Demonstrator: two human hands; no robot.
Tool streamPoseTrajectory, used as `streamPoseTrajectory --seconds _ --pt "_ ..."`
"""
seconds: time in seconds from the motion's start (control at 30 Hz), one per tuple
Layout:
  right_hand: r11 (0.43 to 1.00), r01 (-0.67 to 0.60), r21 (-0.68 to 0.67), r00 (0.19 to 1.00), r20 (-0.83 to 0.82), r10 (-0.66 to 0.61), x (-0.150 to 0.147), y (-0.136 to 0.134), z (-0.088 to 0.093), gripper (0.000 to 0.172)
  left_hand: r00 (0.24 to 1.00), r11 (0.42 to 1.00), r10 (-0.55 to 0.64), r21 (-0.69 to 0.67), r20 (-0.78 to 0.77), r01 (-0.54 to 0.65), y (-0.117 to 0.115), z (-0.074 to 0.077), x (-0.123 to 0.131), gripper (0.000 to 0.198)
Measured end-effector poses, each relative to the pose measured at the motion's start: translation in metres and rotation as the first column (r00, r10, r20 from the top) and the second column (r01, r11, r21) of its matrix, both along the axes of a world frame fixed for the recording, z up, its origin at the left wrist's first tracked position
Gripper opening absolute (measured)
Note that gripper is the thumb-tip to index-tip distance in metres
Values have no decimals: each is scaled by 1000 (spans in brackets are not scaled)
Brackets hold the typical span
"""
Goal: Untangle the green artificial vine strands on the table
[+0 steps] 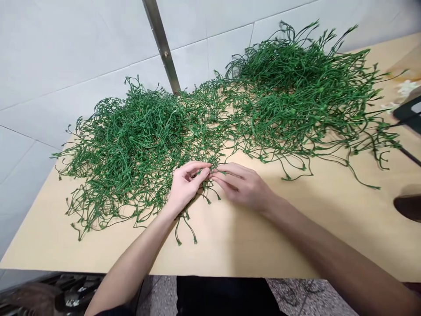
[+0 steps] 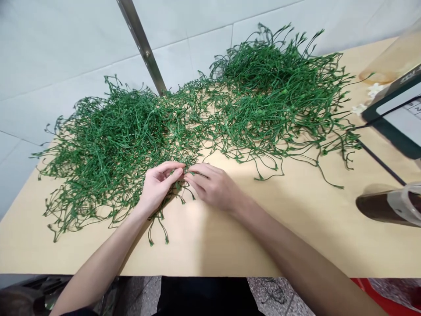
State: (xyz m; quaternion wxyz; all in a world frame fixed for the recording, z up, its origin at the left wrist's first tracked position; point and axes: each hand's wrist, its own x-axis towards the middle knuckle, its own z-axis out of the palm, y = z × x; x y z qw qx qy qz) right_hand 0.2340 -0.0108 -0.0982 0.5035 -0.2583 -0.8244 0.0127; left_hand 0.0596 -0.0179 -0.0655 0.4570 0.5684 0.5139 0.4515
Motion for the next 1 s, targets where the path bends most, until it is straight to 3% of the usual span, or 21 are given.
streamPoseTrajectory --seconds 0.17,0.3,0.47,0.67,0.77,0.9,1.0 --pt "995 90 -48 996 -3 -90 1 -1 -1 9 998 997 -44 -60 51 47 -1 2 -1 21" --pt "991 132 14 988 82 -133 2 0 -1 10 997 997 -72 33 -30 73 -1 3 0 18" --pt "952 304 -30 947 123 -298 3 -1 4 13 991 983 -69 159 -118 87 -2 0 2 15" --pt "933 353 -65 930 133 -342 3 -2 11 14 907 901 11 398 -422 174 -5 1 1 17" --pt "948 311 -71 944 143 -299 1 -3 12 11 862 850 50 475 -504 229 -5 0 1 17" --pt "945 225 -238 973 96 -208 -3 -6 13 13 814 776 101 558 -571 295 -5 -5 1 16" --pt "878 160 -451 985 16 -172 -2 -4 11 18 776 734 115 580 -620 354 -4 -9 0 18"
